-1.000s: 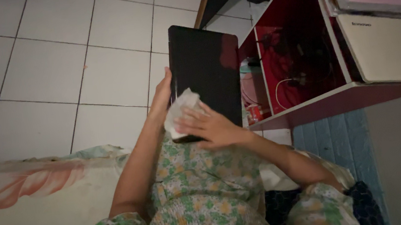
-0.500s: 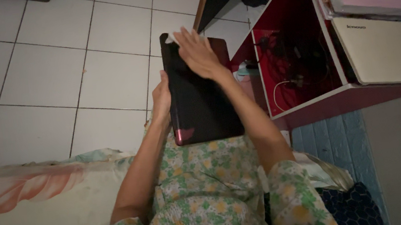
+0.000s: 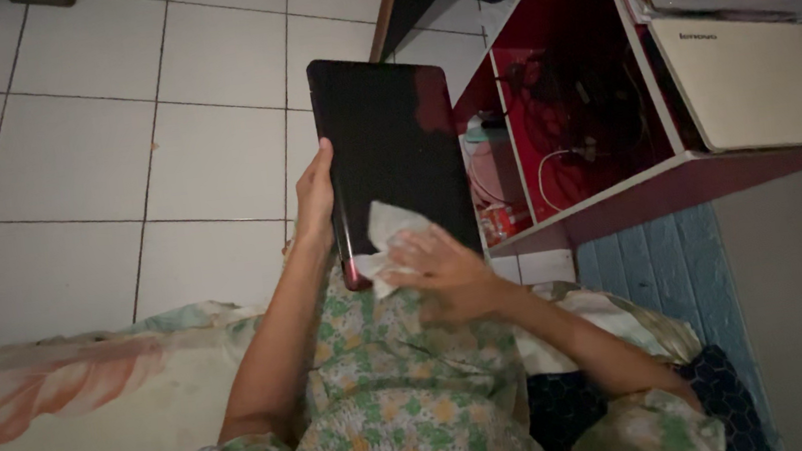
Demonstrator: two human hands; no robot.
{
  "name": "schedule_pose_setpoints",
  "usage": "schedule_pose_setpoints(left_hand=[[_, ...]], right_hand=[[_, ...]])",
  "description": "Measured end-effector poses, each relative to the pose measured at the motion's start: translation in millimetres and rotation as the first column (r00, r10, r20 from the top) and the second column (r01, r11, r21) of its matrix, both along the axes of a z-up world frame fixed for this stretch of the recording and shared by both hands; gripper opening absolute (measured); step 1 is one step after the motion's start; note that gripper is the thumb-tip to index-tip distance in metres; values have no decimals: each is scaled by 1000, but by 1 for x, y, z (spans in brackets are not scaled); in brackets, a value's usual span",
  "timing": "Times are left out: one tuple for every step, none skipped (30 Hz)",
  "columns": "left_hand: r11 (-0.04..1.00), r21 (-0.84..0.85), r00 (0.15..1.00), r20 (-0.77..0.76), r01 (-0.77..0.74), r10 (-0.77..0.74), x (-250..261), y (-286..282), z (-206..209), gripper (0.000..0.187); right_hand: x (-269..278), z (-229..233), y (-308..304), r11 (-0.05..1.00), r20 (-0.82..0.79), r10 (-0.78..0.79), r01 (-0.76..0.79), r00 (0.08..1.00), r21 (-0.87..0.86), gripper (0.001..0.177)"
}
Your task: The person sits on the floor and wipes a white laptop and a black laptop with a white cloth, then wipes the inside of a red cabinet and handles a bundle of cables.
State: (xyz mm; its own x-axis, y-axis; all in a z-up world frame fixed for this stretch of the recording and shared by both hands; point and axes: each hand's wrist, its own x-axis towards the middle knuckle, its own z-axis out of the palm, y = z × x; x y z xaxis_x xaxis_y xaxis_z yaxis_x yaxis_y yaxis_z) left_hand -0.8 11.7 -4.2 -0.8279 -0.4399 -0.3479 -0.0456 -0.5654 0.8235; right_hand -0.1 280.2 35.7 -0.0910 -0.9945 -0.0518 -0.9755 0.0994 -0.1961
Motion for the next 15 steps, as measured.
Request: schedule_pose_setpoints(left_hand=[[1000,-5,1000,-3,3,-3,1,1,4,69],[1000,-11,1000,25,-2,2,2,3,7,68],[1000,-19,999,49,-7,8,1,2,11,67],[1000,-27,997,73,-12,14,0,2,13,66],[1000,-6,999,52,-14,15,0,2,13,67],[1000,15,999,30,-17,16,1,1,12,69],[999,37,1000,9,-18,18,1,1,10,70],[999,-31,1000,-1,-27,27,0,0,9,72],[994,-102,999,-11,-37,36,-1,-2,8,73],[984,-171,999,-22,-47,43,-3,-3,8,75],[990,-132,999,-9,-41,40,-3,-3,8,75],[995,-93,999,4,-35,35,-3,-3,8,75],[998,-52,999,19,-28,29,-2,-1,9,75],[998,-62,999,30,-21,23,-1,-1,10,75],[997,-76,999,40,-14,17,0,-1,12,74]], right_hand=[[-7,-1,7,998,-38,-33,35,999,52,93],[-17,-1,12,992,-78,-65,72,995,103,94],[-27,1,16,983,-122,-94,112,988,149,95],[-33,4,21,990,-95,-122,129,988,62,97],[-37,8,25,989,-66,-147,146,987,-22,98],[-39,11,25,981,-36,-169,165,985,-105,100],[-37,15,24,985,-56,-174,175,983,7,101],[-33,17,20,975,-77,-177,186,981,120,102],[-28,18,11,953,-98,-180,198,979,228,103],[-21,19,0,990,-19,-92,93,996,101,101],[-13,18,-11,999,49,7,-5,999,-37,100],[-7,18,-20,979,102,112,-93,988,-181,100],[-1,17,-28,976,78,132,-116,988,-183,97],[4,15,-33,973,54,151,-139,987,-184,94],[7,14,-36,969,28,170,-162,985,-187,92]])
